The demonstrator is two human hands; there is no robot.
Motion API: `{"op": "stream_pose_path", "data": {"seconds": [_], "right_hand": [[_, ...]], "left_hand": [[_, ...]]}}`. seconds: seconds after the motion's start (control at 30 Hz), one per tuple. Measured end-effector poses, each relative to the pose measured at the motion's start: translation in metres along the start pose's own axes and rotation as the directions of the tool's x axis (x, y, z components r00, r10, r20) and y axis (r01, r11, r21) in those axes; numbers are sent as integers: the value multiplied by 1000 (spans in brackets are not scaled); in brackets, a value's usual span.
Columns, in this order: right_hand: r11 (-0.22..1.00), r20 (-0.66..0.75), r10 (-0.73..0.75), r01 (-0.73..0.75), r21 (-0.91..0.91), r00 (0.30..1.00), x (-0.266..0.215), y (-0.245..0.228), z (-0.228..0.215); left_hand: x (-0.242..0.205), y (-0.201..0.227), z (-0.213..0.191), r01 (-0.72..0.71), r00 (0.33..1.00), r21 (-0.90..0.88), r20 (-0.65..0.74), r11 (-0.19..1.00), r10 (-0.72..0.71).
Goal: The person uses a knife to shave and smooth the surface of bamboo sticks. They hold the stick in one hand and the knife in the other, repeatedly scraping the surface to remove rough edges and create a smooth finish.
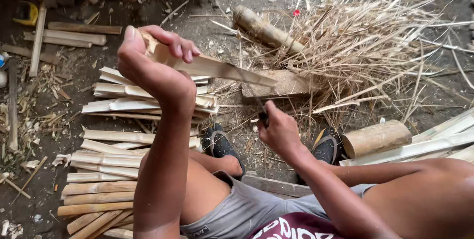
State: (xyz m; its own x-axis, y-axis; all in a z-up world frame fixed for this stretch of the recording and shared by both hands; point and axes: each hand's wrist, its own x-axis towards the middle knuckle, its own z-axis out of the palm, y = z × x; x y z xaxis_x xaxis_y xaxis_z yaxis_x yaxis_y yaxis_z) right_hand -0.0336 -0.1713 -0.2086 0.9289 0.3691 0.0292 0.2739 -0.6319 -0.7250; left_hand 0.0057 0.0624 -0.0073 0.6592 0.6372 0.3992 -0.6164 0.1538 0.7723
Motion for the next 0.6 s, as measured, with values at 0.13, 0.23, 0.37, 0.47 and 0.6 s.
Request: {"op": "stream_pose_path", "data": {"seconds": [0.13,0.23,0.37,0.47,0.6], "right_hand": [[805,216,586,-592,-41,781,41,67,15],[807,249,569,-474,-351,784,51,86,5],[965,180,253,-237,-109,950,20,63,20],[995,-20,-59,58,-78,998,4,59,44],[838,203,546,-535,-109,813,26,123,59]], "left_hand": [[11,5,-12,26,994,-55,-105,998,-32],[20,4,-10,-29,994,15,-100,999,30],[21,-5,-12,-40,993,73,-108,997,47],[17,-8,-14,-22,995,32,-94,999,25],[18,2,-16,6,994,-27,-108,1000,-8]]}}
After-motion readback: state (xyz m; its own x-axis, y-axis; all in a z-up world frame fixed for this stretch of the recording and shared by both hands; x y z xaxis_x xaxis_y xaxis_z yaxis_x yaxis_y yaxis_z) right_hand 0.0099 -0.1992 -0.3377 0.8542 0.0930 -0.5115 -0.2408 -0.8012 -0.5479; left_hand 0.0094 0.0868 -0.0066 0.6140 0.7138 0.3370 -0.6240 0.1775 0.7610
